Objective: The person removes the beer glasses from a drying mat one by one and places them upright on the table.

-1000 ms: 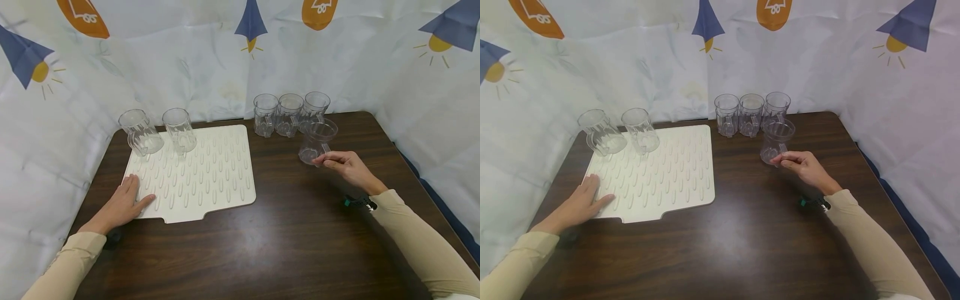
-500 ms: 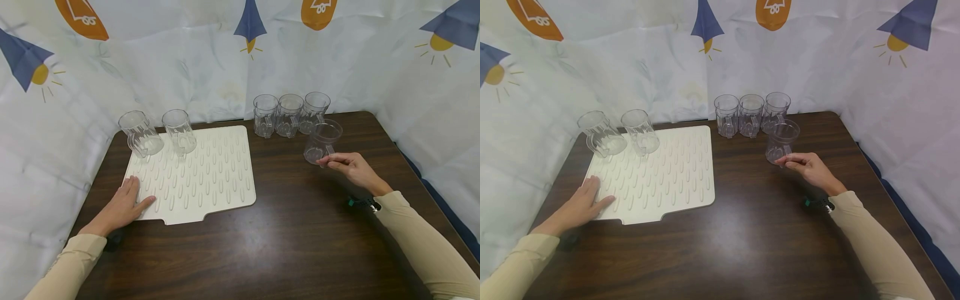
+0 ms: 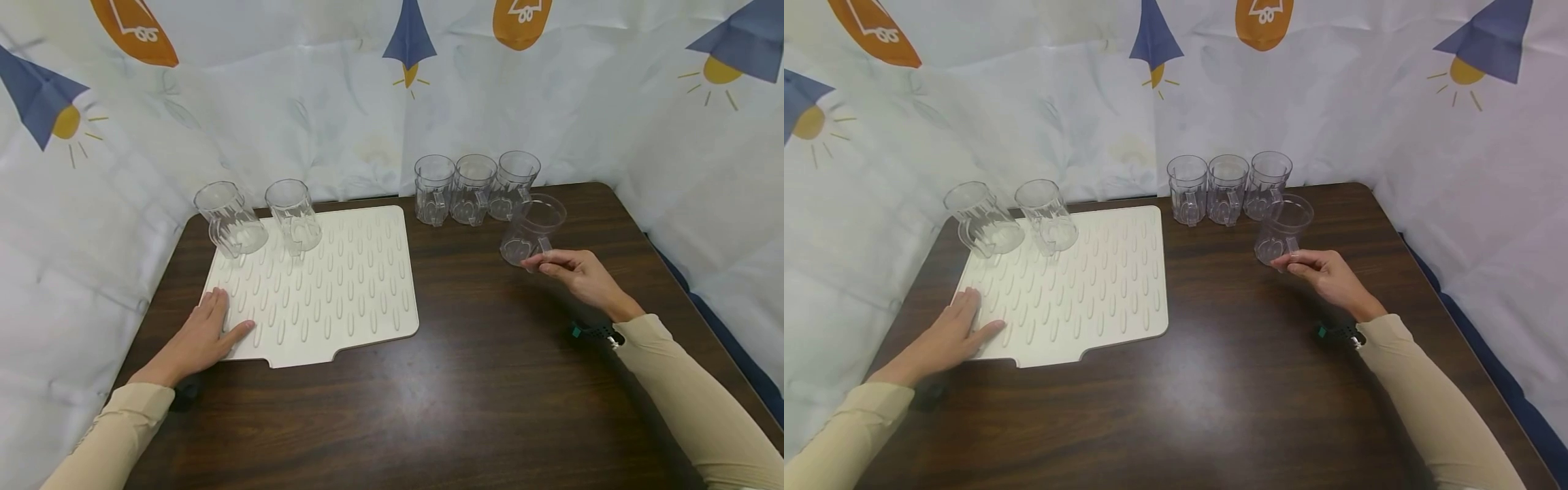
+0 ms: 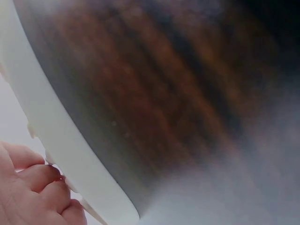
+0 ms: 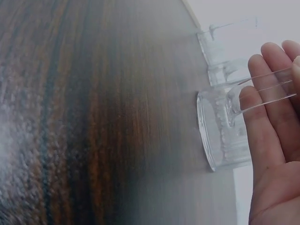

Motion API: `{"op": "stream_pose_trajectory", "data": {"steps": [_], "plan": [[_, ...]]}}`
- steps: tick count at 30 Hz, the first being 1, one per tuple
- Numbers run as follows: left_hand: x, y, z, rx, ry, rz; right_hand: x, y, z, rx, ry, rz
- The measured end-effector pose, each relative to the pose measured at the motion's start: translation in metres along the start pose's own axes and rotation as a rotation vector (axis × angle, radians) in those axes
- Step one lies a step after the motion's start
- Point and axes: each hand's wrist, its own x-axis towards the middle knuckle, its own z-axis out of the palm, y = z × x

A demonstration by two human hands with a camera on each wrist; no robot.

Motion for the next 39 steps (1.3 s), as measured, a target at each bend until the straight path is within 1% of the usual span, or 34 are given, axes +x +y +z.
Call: {"op": "stream_pose_trajectory", "data": {"steps": [7, 18, 22, 25, 28, 32, 35, 39], "plan": [[-0.001, 0.000, 0.000, -0.003, -0.001, 0.002, 0.000, -0.005, -0.001, 0.001, 0.013, 0.011], [-0.001, -0.001, 0.001, -0.008, -0.003, -0.002, -0.001, -0.006, 0.000, 0.051, 0.038, 0.056], [-0.002, -0.001, 0.001, -0.003, -0.005, -0.002, -0.002, -0.006, 0.001, 0.044, 0.045, 0.065], [-0.001, -0.001, 0.001, -0.002, -0.004, 0.000, -0.003, -0.007, 0.002, 0.038, 0.077, 0.085], [-0.001, -0.002, 0.001, -0.003, -0.001, 0.005, -0.004, -0.007, 0.003, 0.033, 0.135, 0.107], [-0.001, -0.003, 0.002, -0.008, -0.001, 0.010, -0.006, -0.009, 0.002, 0.047, 0.188, 0.116], [-0.001, -0.004, 0.002, -0.012, -0.003, 0.015, -0.010, -0.012, 0.000, 0.019, 0.217, 0.136], [-0.001, -0.005, 0.001, -0.021, -0.001, 0.024, -0.014, -0.016, -0.007, -0.085, 0.281, 0.170]]}}
